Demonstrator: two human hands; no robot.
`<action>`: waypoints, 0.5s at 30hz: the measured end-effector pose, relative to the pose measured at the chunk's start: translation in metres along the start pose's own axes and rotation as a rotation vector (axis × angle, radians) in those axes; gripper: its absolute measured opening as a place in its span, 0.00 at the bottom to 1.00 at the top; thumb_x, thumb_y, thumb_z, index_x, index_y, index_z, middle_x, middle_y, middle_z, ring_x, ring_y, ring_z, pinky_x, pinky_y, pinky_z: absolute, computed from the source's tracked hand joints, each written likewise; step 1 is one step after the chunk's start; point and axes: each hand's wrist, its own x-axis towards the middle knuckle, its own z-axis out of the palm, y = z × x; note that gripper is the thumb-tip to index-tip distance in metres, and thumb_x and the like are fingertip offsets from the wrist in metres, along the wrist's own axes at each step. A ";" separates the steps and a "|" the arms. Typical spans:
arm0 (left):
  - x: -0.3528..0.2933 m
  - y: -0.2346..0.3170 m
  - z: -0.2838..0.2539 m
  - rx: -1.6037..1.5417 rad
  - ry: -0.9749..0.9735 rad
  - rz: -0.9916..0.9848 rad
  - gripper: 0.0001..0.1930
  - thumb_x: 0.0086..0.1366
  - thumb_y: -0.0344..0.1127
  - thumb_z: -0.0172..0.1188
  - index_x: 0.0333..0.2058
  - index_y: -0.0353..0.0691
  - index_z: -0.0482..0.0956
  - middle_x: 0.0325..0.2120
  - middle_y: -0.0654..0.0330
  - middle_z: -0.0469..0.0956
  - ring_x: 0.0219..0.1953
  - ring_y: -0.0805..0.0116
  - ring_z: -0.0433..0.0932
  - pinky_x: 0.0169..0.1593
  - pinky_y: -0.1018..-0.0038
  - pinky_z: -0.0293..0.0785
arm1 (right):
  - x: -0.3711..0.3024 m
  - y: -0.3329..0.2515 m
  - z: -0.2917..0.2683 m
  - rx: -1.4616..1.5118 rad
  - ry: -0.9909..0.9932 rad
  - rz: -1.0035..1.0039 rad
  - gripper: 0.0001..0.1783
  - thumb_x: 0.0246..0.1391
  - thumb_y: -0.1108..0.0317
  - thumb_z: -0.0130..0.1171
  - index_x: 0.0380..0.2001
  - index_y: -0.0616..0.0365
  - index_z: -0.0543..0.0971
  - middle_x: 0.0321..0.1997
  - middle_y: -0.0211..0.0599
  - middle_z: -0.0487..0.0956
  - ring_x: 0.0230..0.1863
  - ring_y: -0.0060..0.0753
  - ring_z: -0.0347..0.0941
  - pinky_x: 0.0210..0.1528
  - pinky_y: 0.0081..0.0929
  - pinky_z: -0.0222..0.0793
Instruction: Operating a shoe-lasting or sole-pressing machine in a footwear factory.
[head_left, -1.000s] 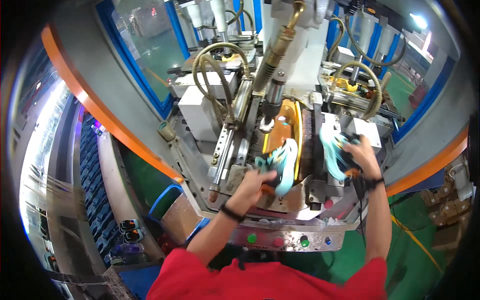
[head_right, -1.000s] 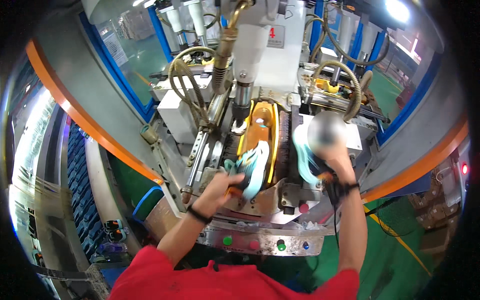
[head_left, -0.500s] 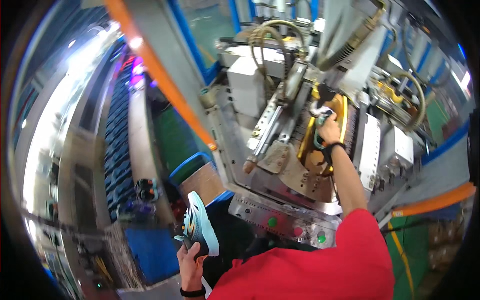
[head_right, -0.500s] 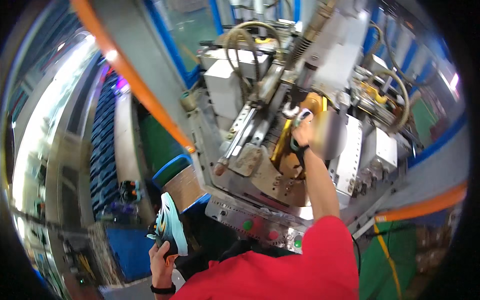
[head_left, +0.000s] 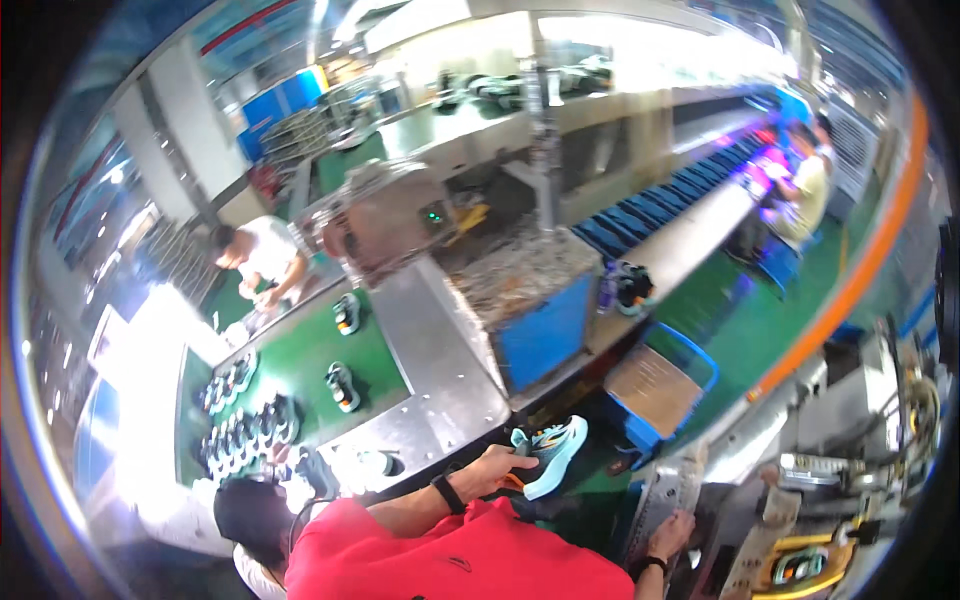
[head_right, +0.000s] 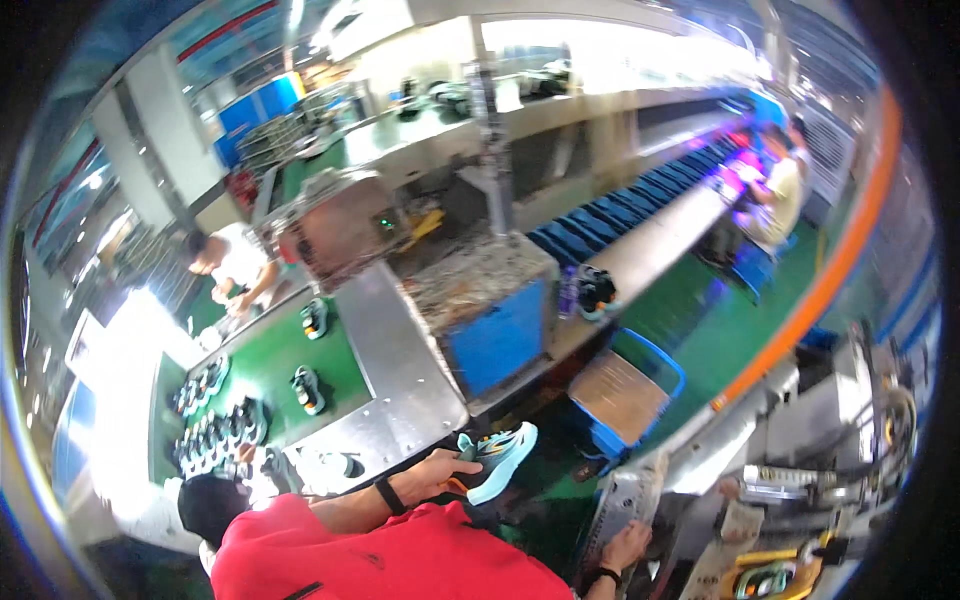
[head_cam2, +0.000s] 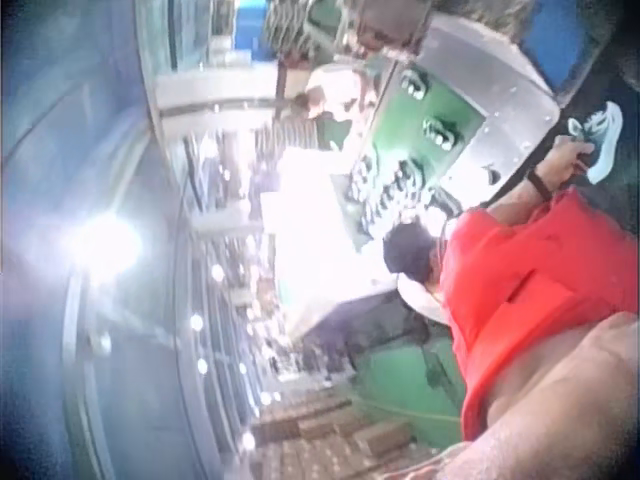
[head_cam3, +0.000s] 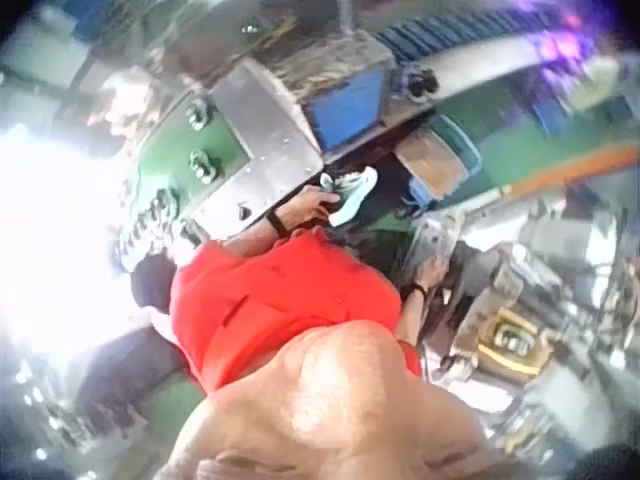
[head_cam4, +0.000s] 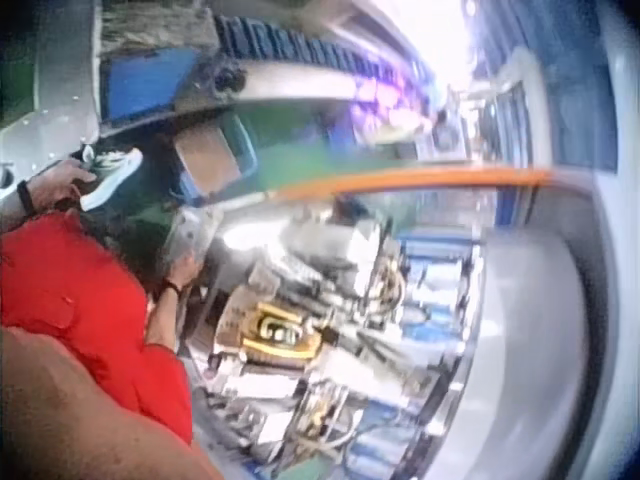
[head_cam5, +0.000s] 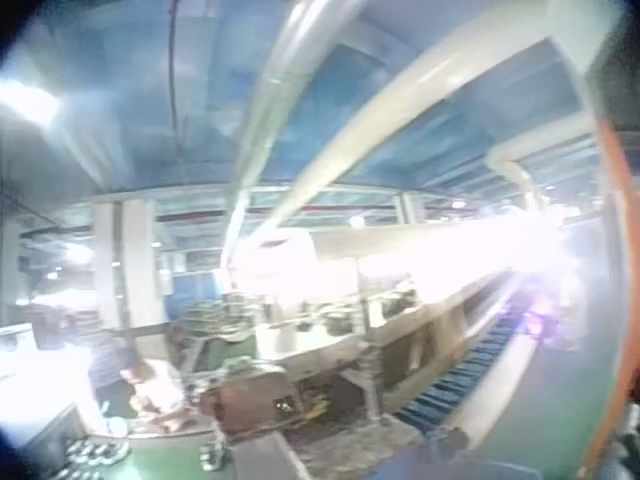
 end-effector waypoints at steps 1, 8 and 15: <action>0.001 -0.003 -0.021 -0.040 0.049 -0.029 0.14 0.59 0.31 0.66 0.42 0.32 0.78 0.35 0.58 0.81 0.35 0.64 0.81 0.37 0.65 0.81 | 0.000 0.008 0.003 -0.005 -0.015 -0.019 0.07 0.48 0.74 0.55 0.34 0.60 0.74 0.38 0.50 0.72 0.47 0.56 0.67 0.49 0.45 0.64; 0.033 -0.007 -0.217 -0.307 0.596 0.106 0.16 0.52 0.30 0.70 0.37 0.30 0.77 0.31 0.51 0.79 0.30 0.54 0.81 0.29 0.52 0.80 | 0.119 -0.079 -0.025 0.108 0.085 -0.185 0.06 0.51 0.77 0.53 0.34 0.64 0.74 0.34 0.47 0.73 0.36 0.50 0.70 0.41 0.38 0.67; 0.093 0.047 -0.395 -0.340 1.045 0.182 0.22 0.48 0.32 0.71 0.39 0.30 0.70 0.33 0.47 0.78 0.30 0.53 0.81 0.24 0.56 0.77 | 0.298 -0.484 -0.116 0.171 0.100 -0.878 0.13 0.48 0.81 0.57 0.40 0.64 0.75 0.39 0.47 0.76 0.43 0.47 0.74 0.47 0.38 0.70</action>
